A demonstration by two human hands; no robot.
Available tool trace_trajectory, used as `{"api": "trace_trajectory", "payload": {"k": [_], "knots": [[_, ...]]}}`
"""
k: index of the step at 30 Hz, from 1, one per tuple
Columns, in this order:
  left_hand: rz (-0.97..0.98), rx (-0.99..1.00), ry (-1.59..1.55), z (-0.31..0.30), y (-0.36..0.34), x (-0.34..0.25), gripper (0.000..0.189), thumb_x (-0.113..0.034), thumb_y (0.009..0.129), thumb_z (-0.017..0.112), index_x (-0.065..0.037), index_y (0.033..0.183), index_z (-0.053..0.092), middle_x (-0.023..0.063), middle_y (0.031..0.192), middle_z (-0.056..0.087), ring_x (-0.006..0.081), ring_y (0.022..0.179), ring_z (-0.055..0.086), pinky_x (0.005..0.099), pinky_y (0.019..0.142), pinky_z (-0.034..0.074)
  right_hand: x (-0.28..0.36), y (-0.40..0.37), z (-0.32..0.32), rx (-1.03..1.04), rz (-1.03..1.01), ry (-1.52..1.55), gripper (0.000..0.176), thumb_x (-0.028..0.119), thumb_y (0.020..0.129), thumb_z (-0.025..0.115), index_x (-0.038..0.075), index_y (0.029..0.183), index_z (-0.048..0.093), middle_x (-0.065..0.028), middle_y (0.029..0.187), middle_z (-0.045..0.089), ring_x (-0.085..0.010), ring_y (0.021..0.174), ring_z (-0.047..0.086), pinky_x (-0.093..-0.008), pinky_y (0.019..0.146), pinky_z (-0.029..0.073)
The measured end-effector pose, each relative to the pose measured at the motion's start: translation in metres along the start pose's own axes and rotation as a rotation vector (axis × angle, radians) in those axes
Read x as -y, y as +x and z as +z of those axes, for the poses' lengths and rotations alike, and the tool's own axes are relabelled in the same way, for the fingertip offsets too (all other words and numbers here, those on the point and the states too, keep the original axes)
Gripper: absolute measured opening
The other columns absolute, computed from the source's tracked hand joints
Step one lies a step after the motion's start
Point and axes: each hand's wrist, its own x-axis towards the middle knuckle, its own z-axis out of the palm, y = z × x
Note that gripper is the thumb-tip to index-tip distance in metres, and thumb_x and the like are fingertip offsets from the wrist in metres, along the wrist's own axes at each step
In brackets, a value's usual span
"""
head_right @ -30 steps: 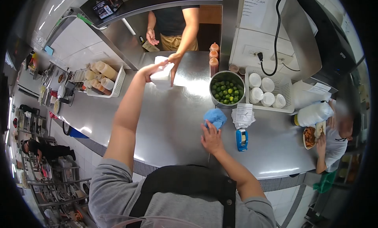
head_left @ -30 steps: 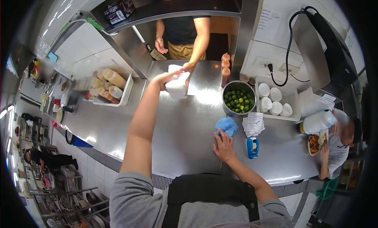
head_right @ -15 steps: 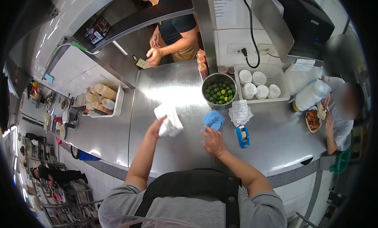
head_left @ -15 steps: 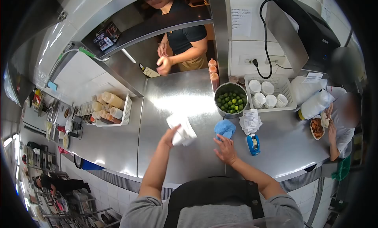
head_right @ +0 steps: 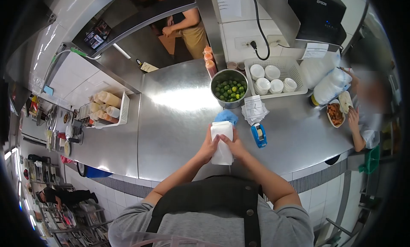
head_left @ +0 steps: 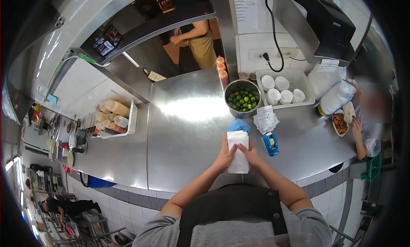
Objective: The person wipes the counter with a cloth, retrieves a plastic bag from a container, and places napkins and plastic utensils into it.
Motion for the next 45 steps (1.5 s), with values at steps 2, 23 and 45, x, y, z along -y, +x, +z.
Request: {"api": "trace_trajectory", "payload": {"k": [2,23,45], "knots": [[0.036,0.092,-0.016,0.009,0.0,-0.003,0.097,-0.028,0.101,0.064,-0.007,0.162,-0.007,0.0212,0.158,0.032,0.0306,0.14,0.042,0.0407,0.114,0.037,-0.001,-0.008,-0.016,-0.017,-0.058,-0.035,0.081,0.041,0.093,0.074,0.006,0.153,0.032,-0.014,0.141,0.053,-0.0241,0.127,0.055,-0.0384,0.104,0.047],[-0.033,-0.044,-0.154,-0.049,0.01,0.052,0.085,-0.057,0.104,0.045,-0.02,0.164,-0.003,0.0169,0.161,0.021,0.0347,0.125,0.055,0.0504,0.1,0.05,0.09,-0.083,-0.236,-0.775,-0.36,0.608,0.072,0.042,0.094,0.07,0.001,0.146,0.043,-0.0103,0.139,0.057,-0.026,0.129,0.055,-0.0396,0.108,0.045],[0.519,-0.146,0.583,-0.052,0.011,0.095,0.082,-0.014,0.085,0.08,-0.005,0.152,0.034,0.0157,0.133,0.045,0.0219,0.102,0.061,0.034,0.076,0.057,0.034,0.062,-0.267,-0.782,-0.282,0.685,0.08,0.053,0.078,0.083,0.008,0.138,0.055,-0.0069,0.128,0.064,-0.0232,0.116,0.061,-0.0406,0.094,0.048]]}}
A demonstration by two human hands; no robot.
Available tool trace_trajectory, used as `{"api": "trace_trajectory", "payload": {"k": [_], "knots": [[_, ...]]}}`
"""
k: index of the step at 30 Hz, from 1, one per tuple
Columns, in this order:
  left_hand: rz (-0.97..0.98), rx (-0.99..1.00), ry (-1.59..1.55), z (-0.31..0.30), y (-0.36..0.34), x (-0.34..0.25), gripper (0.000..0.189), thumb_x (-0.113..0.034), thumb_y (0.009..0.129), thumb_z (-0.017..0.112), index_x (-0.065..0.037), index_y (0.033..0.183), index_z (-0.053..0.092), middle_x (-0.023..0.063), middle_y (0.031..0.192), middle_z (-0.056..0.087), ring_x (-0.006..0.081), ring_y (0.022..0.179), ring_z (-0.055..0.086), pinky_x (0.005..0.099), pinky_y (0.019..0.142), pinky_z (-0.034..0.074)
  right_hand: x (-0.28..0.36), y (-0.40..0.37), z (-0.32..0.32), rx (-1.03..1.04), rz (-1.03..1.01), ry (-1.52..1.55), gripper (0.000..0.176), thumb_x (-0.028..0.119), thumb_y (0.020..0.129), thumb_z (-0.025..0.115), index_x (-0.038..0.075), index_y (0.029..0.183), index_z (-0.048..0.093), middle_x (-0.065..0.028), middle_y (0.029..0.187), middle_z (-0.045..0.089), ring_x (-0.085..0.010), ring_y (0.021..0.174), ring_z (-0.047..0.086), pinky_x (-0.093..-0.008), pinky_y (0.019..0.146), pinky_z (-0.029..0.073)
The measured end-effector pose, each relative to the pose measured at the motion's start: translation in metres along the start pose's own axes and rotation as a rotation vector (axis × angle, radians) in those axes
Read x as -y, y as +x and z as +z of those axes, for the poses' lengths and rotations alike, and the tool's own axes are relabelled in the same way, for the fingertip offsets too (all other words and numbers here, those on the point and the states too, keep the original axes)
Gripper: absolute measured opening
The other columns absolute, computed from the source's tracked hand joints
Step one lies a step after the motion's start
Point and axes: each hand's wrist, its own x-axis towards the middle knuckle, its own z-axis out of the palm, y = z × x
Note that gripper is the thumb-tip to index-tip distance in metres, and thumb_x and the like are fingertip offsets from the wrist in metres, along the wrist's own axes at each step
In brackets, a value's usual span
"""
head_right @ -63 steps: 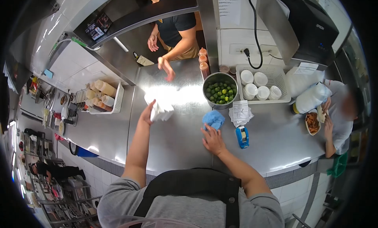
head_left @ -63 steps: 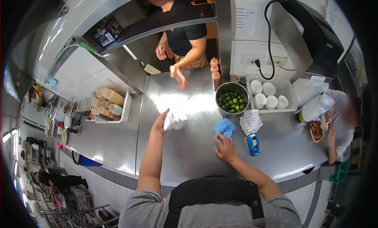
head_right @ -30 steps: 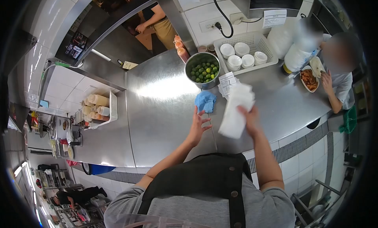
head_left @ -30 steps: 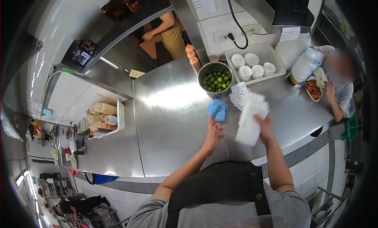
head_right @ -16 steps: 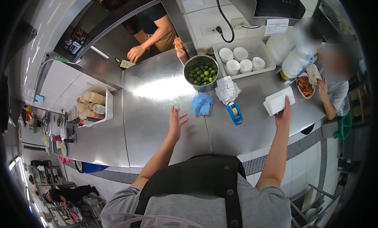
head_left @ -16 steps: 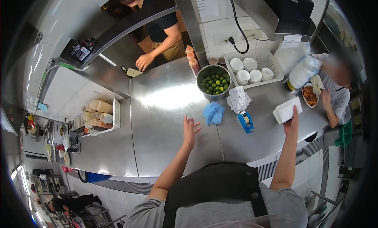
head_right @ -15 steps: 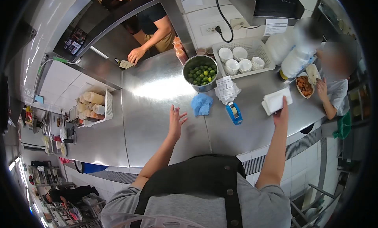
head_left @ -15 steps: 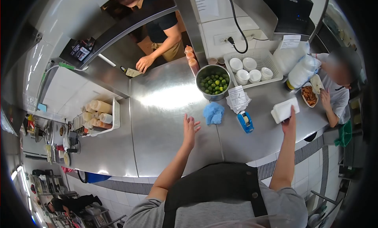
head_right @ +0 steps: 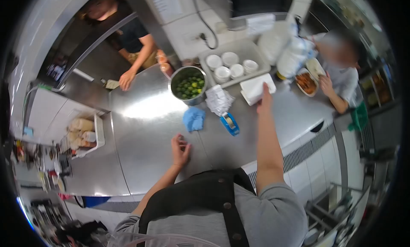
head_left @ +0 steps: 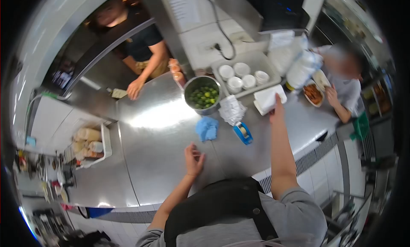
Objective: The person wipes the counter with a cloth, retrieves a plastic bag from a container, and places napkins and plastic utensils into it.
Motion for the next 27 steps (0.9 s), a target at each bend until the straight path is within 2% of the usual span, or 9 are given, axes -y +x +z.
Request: {"api": "trace_trajectory", "payload": {"k": [2,5,6,10,13,18,21,24,27], "knots": [[0.028,0.101,0.147,-0.001,0.0,-0.023,0.079,-0.021,0.084,0.081,-0.003,0.149,0.039,0.0182,0.134,0.047,0.0296,0.105,0.059,0.0389,0.089,0.055,-0.006,-0.007,0.016,-0.008,-0.06,0.042,0.064,0.047,0.085,0.08,0.003,0.128,0.063,-0.0092,0.12,0.069,-0.0231,0.105,0.068,-0.0391,0.089,0.053],[0.321,0.101,0.383,-0.005,0.001,-0.042,0.086,-0.027,0.08,0.084,-0.002,0.149,0.039,0.0207,0.139,0.046,0.0374,0.117,0.054,0.0444,0.102,0.048,-0.023,0.008,0.022,-0.097,-0.084,0.013,0.064,0.05,0.085,0.079,0.003,0.127,0.063,-0.0091,0.119,0.069,-0.0233,0.102,0.068,-0.0394,0.088,0.054],[0.254,0.166,0.332,-0.005,0.0,-0.042,0.088,-0.03,0.08,0.084,-0.001,0.149,0.038,0.0217,0.143,0.045,0.0407,0.126,0.048,0.0466,0.109,0.042,-0.027,0.01,0.023,-0.14,-0.105,-0.044,0.065,0.05,0.086,0.078,0.003,0.127,0.062,-0.0094,0.119,0.068,-0.0232,0.102,0.068,-0.0397,0.087,0.054],[0.248,0.119,0.329,-0.006,-0.001,-0.048,0.088,-0.032,0.081,0.083,-0.001,0.15,0.038,0.0215,0.141,0.046,0.0399,0.125,0.049,0.0456,0.108,0.043,-0.045,0.034,0.01,-0.257,-0.229,-0.367,0.069,0.053,0.087,0.076,0.001,0.128,0.058,-0.0106,0.119,0.067,-0.0242,0.101,0.068,-0.0409,0.082,0.055],[0.256,0.125,0.349,-0.009,-0.002,-0.045,0.09,-0.034,0.081,0.082,0.0,0.15,0.036,0.0219,0.14,0.046,0.04,0.125,0.049,0.0454,0.108,0.044,-0.042,0.043,0.0,-0.222,-0.122,-0.345,0.068,0.061,0.085,0.075,0.006,0.123,0.06,-0.0047,0.111,0.068,-0.018,0.087,0.065,-0.0334,0.068,0.05],[0.227,0.104,0.334,-0.01,-0.003,-0.045,0.09,-0.033,0.082,0.083,0.001,0.15,0.035,0.0237,0.142,0.043,0.0399,0.125,0.049,0.0442,0.107,0.044,-0.04,0.016,-0.023,-0.056,-0.123,-0.164,0.068,0.059,0.092,0.066,0.006,0.133,0.052,-0.0091,0.122,0.057,-0.0215,0.097,0.058,-0.0354,0.08,0.05],[-0.069,-0.015,-0.039,0.008,0.017,-0.05,0.087,-0.031,0.083,0.082,0.0,0.15,0.036,0.0246,0.146,0.039,0.0416,0.127,0.048,0.0453,0.108,0.044,-0.05,0.0,-0.048,-0.118,-0.174,-0.176,0.061,0.051,0.097,0.064,0.007,0.136,0.048,-0.0095,0.123,0.053,-0.023,0.097,0.057,-0.0364,0.085,0.051],[0.135,-0.131,0.217,0.024,0.052,-0.066,0.085,-0.023,0.081,0.083,-0.004,0.15,0.038,0.0253,0.146,0.037,0.0427,0.127,0.047,0.0478,0.107,0.045,-0.055,-0.028,-0.059,-0.081,-0.238,-0.221,0.057,0.047,0.099,0.062,0.007,0.137,0.047,-0.0086,0.122,0.052,-0.0216,0.093,0.056,-0.0353,0.084,0.05],[0.196,-0.082,0.54,0.03,0.074,-0.086,0.072,-0.014,0.079,0.08,-0.006,0.144,0.048,0.0226,0.141,0.042,0.0442,0.126,0.046,0.05,0.105,0.045,-0.052,-0.043,-0.064,-0.13,-0.259,-0.267,0.051,0.041,0.102,0.061,0.006,0.136,0.048,-0.0079,0.119,0.054,-0.0196,0.092,0.056,-0.0334,0.083,0.049]]}}
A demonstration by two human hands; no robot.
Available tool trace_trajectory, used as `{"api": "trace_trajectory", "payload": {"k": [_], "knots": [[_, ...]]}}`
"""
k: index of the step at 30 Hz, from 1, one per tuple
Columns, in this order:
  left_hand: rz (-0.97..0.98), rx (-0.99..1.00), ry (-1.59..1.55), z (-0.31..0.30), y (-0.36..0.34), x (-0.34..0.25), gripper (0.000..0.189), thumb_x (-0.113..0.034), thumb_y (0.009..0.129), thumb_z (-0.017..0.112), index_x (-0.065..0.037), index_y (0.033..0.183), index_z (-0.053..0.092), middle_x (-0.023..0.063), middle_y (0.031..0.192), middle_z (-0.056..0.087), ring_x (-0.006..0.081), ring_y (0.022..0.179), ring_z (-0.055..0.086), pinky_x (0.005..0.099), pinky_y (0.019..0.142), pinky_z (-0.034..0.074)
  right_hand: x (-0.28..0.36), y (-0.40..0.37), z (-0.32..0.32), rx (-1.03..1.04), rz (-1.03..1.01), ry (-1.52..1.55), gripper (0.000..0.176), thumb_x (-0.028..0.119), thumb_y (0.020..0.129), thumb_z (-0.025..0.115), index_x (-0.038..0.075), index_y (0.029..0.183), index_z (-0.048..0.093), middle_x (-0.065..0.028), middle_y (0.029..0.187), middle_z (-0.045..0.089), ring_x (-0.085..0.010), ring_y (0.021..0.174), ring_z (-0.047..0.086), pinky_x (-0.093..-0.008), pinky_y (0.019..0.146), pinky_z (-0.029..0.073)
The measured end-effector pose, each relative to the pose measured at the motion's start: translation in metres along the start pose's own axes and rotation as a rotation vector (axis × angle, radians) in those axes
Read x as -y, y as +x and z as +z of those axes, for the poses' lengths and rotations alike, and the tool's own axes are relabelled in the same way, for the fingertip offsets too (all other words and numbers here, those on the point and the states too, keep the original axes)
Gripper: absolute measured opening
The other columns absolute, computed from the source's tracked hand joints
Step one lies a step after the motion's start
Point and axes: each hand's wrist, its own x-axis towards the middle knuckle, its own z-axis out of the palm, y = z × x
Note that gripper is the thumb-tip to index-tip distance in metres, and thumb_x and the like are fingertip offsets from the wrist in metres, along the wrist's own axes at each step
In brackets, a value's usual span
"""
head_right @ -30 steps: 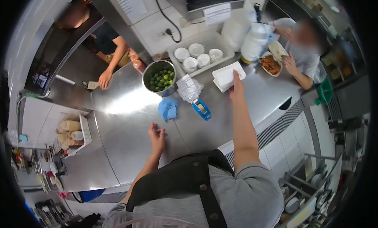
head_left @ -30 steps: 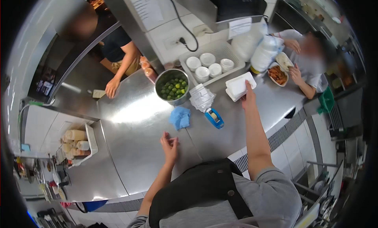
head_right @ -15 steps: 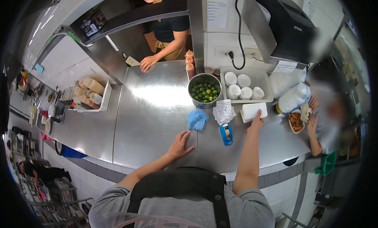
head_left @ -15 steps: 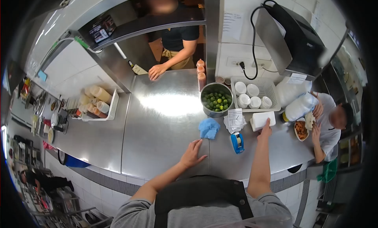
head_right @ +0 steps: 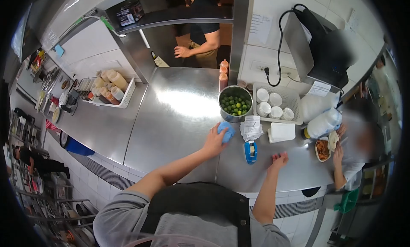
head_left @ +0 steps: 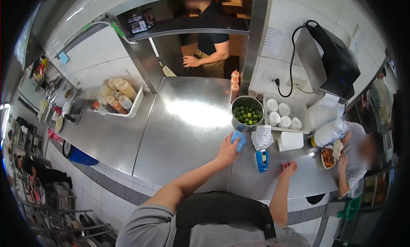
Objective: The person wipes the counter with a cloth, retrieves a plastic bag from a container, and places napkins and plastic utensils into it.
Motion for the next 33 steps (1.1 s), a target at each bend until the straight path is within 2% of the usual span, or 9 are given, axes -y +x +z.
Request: {"api": "trace_trajectory", "payload": {"k": [3,7,12,14,20,23,26,30,33], "knots": [[-0.058,0.209,0.026,0.029,-0.003,0.019,0.06,-0.008,0.078,0.077,-0.007,0.135,0.059,0.0209,0.135,0.047,0.0431,0.124,0.046,0.0501,0.101,0.047,0.006,-0.021,-0.004,0.003,-0.231,-0.131,0.044,0.035,0.103,0.059,0.005,0.134,0.05,-0.0065,0.115,0.056,-0.017,0.091,0.055,-0.0316,0.082,0.047],[0.034,0.017,-0.096,0.052,-0.02,0.049,0.035,-0.005,0.078,0.072,-0.003,0.113,0.069,0.0193,0.116,0.058,0.0404,0.111,0.055,0.0466,0.093,0.051,0.01,-0.104,0.03,0.242,-0.671,-0.286,0.032,0.023,0.102,0.058,0.006,0.13,0.055,-0.005,0.113,0.056,-0.0146,0.092,0.053,-0.0312,0.083,0.045],[-0.196,0.08,-0.258,0.029,-0.033,0.045,0.023,-0.002,0.075,0.073,-0.001,0.098,0.071,0.0159,0.097,0.064,0.0383,0.089,0.064,0.0441,0.081,0.055,0.011,-0.202,0.077,0.968,-0.856,-0.518,0.045,0.013,0.092,0.067,0.004,0.134,0.054,-0.0129,0.126,0.053,-0.0209,0.092,0.057,-0.0353,0.089,0.048],[-0.24,0.105,-0.309,0.032,-0.049,0.055,0.027,0.002,0.077,0.072,-0.003,0.103,0.072,0.0152,0.103,0.066,0.037,0.092,0.066,0.0424,0.08,0.056,-0.027,-0.208,0.09,1.062,-0.666,-0.469,0.055,0.018,0.09,0.071,0.002,0.14,0.051,-0.0191,0.138,0.048,-0.0302,0.111,0.058,-0.0414,0.101,0.045],[-0.287,-0.132,-0.647,-0.012,-0.107,0.055,0.033,0.008,0.084,0.065,-0.005,0.113,0.072,0.0156,0.124,0.067,0.0298,0.103,0.069,0.036,0.086,0.057,-0.096,-0.209,0.125,1.097,-0.897,-0.799,0.072,0.025,0.088,0.075,-0.004,0.145,0.044,-0.0303,0.157,0.028,-0.0488,0.142,0.032,-0.0534,0.117,0.029],[-0.312,-0.249,-0.493,-0.065,-0.158,0.075,0.034,0.007,0.087,0.064,-0.006,0.117,0.07,0.0145,0.125,0.066,0.0261,0.098,0.07,0.0318,0.082,0.057,-0.098,-0.202,0.161,1.063,-0.875,-1.033,0.081,0.03,0.087,0.076,-0.008,0.148,0.039,-0.0334,0.16,0.018,-0.0522,0.146,0.021,-0.059,0.119,0.022],[-0.547,-0.389,-0.507,-0.124,-0.217,0.096,0.029,0.002,0.092,0.063,-0.005,0.119,0.067,0.0112,0.113,0.067,0.021,0.088,0.068,0.0279,0.074,0.055,-0.066,-0.25,0.204,0.888,-0.778,-1.337,0.086,0.033,0.087,0.075,-0.004,0.153,0.034,-0.03,0.164,0.007,-0.0508,0.152,0.006,-0.0645,0.12,0.014],[-0.817,-0.734,-0.329,-0.166,-0.315,0.145,0.017,-0.006,0.096,0.066,-0.002,0.111,0.059,0.0071,0.092,0.058,0.0129,0.07,0.054,0.0268,0.062,0.046,-0.042,-0.374,0.233,1.162,-1.09,-1.155,0.083,0.033,0.089,0.074,0.004,0.156,0.033,-0.0251,0.167,0.004,-0.0491,0.153,0.003,-0.0662,0.119,0.011],[-0.976,-1.041,-0.354,-0.155,-0.394,0.205,0.017,-0.013,0.098,0.067,-0.004,0.104,0.054,0.004,0.087,0.051,0.0096,0.071,0.046,0.0252,0.062,0.04,-0.062,-0.481,0.249,1.446,-1.203,-1.072,0.082,0.032,0.089,0.075,0.007,0.156,0.034,-0.0222,0.168,0.004,-0.0485,0.153,0.002,-0.0677,0.119,0.01]]}}
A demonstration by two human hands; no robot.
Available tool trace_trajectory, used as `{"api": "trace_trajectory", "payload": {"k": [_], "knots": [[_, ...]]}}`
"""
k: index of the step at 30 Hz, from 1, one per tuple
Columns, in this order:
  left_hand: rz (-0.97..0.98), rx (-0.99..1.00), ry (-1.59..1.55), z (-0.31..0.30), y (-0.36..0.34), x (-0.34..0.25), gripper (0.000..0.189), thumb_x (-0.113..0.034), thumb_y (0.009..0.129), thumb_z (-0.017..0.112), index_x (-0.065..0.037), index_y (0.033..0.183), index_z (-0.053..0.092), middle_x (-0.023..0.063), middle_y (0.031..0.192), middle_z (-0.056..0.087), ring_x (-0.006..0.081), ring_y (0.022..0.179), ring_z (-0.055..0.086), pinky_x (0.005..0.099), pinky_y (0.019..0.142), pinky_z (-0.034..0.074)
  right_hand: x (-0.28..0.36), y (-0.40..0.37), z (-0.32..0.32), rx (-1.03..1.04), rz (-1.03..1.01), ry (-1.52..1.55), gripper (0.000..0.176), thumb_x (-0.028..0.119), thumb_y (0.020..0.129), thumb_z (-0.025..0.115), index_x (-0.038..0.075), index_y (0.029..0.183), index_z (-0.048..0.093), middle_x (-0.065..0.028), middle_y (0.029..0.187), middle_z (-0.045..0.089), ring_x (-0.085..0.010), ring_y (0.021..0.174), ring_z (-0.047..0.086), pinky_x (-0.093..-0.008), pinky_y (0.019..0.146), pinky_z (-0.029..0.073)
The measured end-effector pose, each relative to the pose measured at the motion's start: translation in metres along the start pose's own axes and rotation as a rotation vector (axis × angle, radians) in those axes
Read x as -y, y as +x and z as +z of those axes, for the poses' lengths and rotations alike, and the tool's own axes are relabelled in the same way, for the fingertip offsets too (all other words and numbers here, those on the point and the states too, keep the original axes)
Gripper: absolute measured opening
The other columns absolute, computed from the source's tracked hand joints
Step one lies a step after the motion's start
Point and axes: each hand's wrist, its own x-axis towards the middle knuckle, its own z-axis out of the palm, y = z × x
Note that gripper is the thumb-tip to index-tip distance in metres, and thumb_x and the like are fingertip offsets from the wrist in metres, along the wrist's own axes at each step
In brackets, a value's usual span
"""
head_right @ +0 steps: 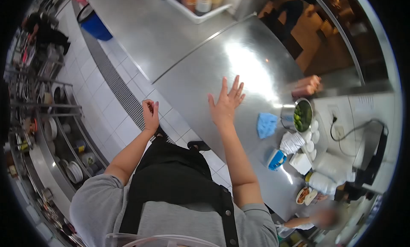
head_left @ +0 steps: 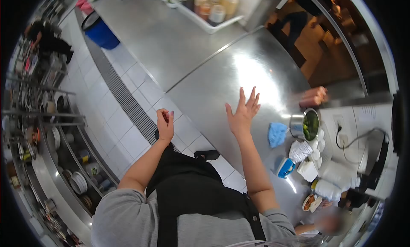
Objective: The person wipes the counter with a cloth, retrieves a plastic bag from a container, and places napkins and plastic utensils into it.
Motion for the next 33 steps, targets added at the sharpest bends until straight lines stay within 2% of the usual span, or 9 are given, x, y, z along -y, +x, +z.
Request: {"api": "trace_trajectory", "payload": {"k": [4,10,12,15,19,21,23,25,33], "knots": [[-0.214,-0.102,0.112,-0.044,0.045,0.071,0.023,-0.021,0.099,0.066,-0.003,0.105,0.052,0.0077,0.072,0.056,0.0171,0.066,0.054,0.0329,0.06,0.044,0.109,0.059,0.084,0.121,-0.201,-0.003,0.079,0.035,0.09,0.073,0.012,0.157,0.035,-0.0232,0.167,0.006,-0.0504,0.152,0.005,-0.0701,0.117,0.011],[-0.672,0.526,0.349,-0.059,0.097,0.249,0.05,-0.046,0.092,0.068,0.002,0.106,0.065,0.0282,0.084,0.07,0.0447,0.084,0.07,0.0509,0.078,0.053,0.167,0.213,0.264,0.12,-0.557,0.102,0.08,0.054,0.092,0.066,0.018,0.157,0.037,-0.0221,0.166,0.017,-0.048,0.151,0.016,-0.0708,0.116,0.015],[-0.731,0.584,0.312,-0.063,0.118,0.291,0.054,-0.048,0.091,0.068,0.003,0.109,0.065,0.024,0.078,0.071,0.0441,0.081,0.07,0.0505,0.078,0.053,0.206,0.241,0.297,0.192,-0.407,-0.073,0.079,0.06,0.092,0.062,0.022,0.157,0.038,-0.0194,0.166,0.022,-0.0444,0.151,0.019,-0.0713,0.116,0.015],[-1.073,0.125,-0.184,-0.086,0.151,0.318,0.057,-0.05,0.091,0.067,0.003,0.111,0.065,0.022,0.087,0.073,0.0415,0.09,0.07,0.0507,0.079,0.053,0.256,0.261,0.324,0.114,-0.265,-0.27,0.078,0.064,0.093,0.057,0.024,0.157,0.038,-0.0173,0.164,0.027,-0.0424,0.151,0.02,-0.0721,0.114,0.015],[-0.72,-0.478,0.048,-0.075,0.22,0.403,0.049,-0.039,0.097,0.065,0.002,0.124,0.061,0.0245,0.117,0.066,0.0357,0.104,0.065,0.0458,0.089,0.052,0.255,0.267,0.328,0.089,-0.346,-0.249,0.07,0.053,0.097,0.059,0.023,0.157,0.038,-0.0194,0.16,0.033,-0.0427,0.148,0.028,-0.0698,0.115,0.016],[-0.794,-0.586,-0.493,-0.055,0.29,0.374,0.044,-0.031,0.1,0.061,0.002,0.129,0.059,0.0232,0.125,0.063,0.0361,0.102,0.064,0.0448,0.093,0.05,0.26,0.271,0.325,0.109,-0.423,-0.163,0.066,0.046,0.099,0.059,0.019,0.156,0.041,-0.0216,0.158,0.035,-0.0428,0.146,0.032,-0.0611,0.117,0.023],[-0.627,-0.453,-0.243,-0.009,0.322,0.389,0.044,-0.028,0.102,0.058,0.002,0.134,0.056,0.0209,0.134,0.058,0.0326,0.109,0.062,0.0441,0.097,0.048,0.268,0.271,0.324,0.136,-0.446,-0.127,0.063,0.042,0.101,0.055,0.01,0.154,0.041,-0.0225,0.157,0.035,-0.0412,0.145,0.034,-0.048,0.118,0.028],[-0.966,-0.063,-0.673,0.013,0.333,0.394,0.053,-0.037,0.104,0.051,0.001,0.142,0.05,0.0186,0.144,0.053,0.0305,0.124,0.056,0.0414,0.107,0.042,0.262,0.274,0.327,0.156,-0.461,-0.137,0.063,0.043,0.103,0.05,0.008,0.155,0.04,-0.0223,0.157,0.035,-0.0392,0.146,0.032,-0.0487,0.119,0.026],[-1.396,0.075,-1.423,0.103,0.303,0.46,0.075,-0.064,0.104,0.031,-0.005,0.145,0.05,0.0163,0.147,0.054,0.0327,0.134,0.052,0.0489,0.11,0.041,0.271,0.274,0.333,0.218,-0.424,-0.161,0.07,0.044,0.106,0.037,-0.005,0.154,0.031,-0.0207,0.158,0.034,-0.0357,0.148,0.029,-0.0465,0.122,0.02]]}}
